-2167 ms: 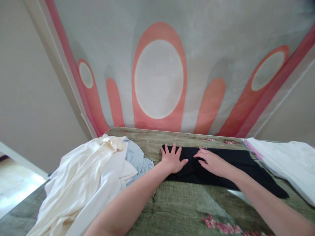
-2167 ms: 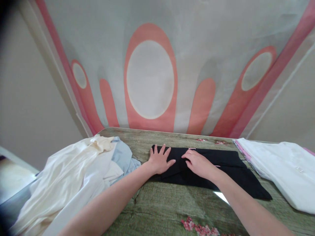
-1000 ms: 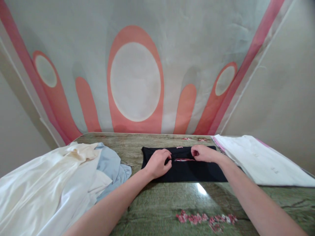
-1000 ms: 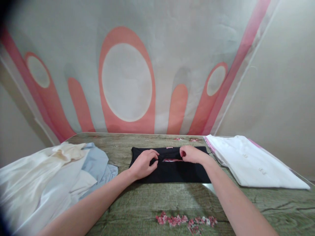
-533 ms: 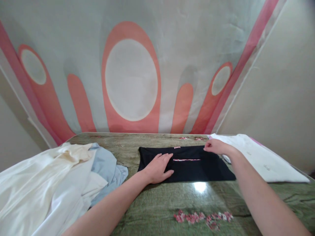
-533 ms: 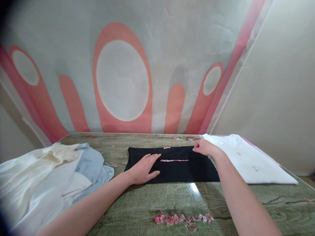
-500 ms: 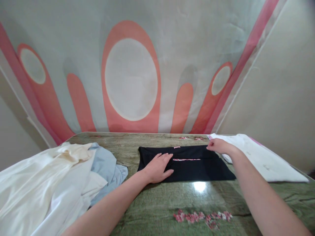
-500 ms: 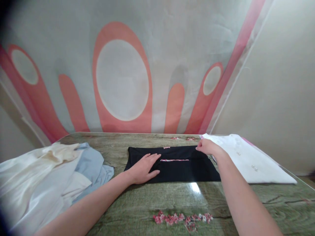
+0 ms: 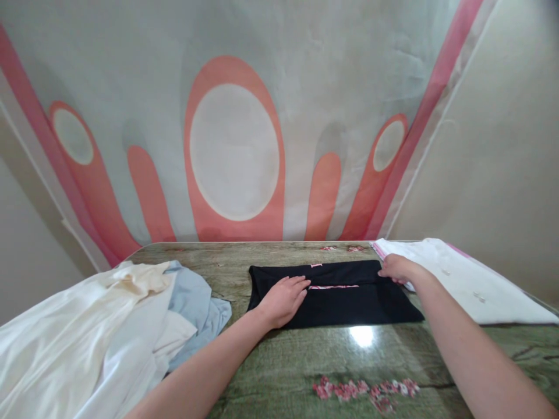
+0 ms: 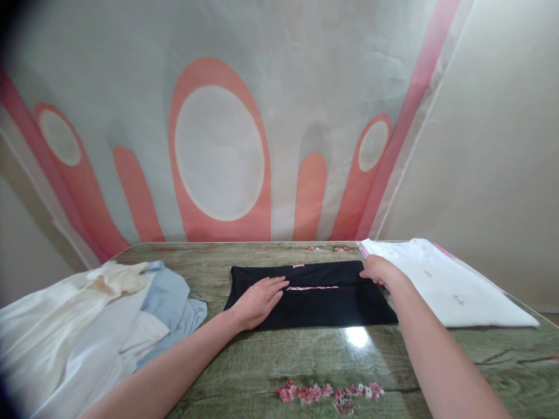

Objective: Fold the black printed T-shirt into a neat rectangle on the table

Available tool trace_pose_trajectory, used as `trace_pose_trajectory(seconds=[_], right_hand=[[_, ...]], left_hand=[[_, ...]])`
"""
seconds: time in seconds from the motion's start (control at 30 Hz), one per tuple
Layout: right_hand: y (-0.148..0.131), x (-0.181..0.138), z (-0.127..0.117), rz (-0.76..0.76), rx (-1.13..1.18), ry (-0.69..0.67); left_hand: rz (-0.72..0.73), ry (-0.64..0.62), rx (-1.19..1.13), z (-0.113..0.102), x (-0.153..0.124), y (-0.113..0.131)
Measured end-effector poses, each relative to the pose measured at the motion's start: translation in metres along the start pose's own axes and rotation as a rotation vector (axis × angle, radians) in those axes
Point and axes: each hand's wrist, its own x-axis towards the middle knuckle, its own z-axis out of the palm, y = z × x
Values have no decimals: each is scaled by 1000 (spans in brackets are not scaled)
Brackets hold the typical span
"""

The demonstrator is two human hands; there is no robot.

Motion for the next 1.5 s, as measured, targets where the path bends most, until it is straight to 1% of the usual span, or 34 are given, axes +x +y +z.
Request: trace_pose_trajectory(seconds=[0.07,0.17,0.27,0.33,0.4,0.57,0.63,0.73,0.83,0.97,1.07,1.13,1.27,1.33,1.4,1.43,1.5], right_hand=[[-3,-3,-3,-45,-39,30],[-3,-3,-7,-126,-87,112],[3,0,-10,-144,-75,167],[8,0,-12,-134,-14,182],[11,-3,-14,-86,93,144],[5,-18,-15,58,508,-82],[2,-22,-15,90,616,-115],[5,-22,-15,63,639,-96],[13,-17,-13,22,596,-115],[21,-10,-11,-16,429,-134],[22,-9,-9,-83,335,-79],[21,-7,-8,-99,258,-35],[18,-1,-9,-82,-46,101],[13,-1,-13,-80,-140,180],[-1,-8,-19,-139,-163,235],[-11,-14,-21,-207,-160,252],[-39,-32,-20,-414,-97,231]], left_hand=[[-3,11,-39,-1,0,0],[-21,16,-90,-2,1,-1],[-46,21,-122,-2,2,-2],[-70,30,-137,-1,3,-3],[-95,42,-149,-1,3,-4],[-110,60,-175,0,4,-7],[-104,63,-184,0,4,-8],[-75,53,-188,1,4,-9],[-41,31,-178,1,4,-9],[-41,28,-158,3,4,-8],[-21,43,-160,4,3,-9],[-15,39,-163,5,3,-10],[-14,22,-148,6,3,-12],[-14,22,-143,7,3,-12],[-21,26,-146,8,3,-13],[-27,31,-151,8,3,-14],[-36,42,-165,9,3,-14]])
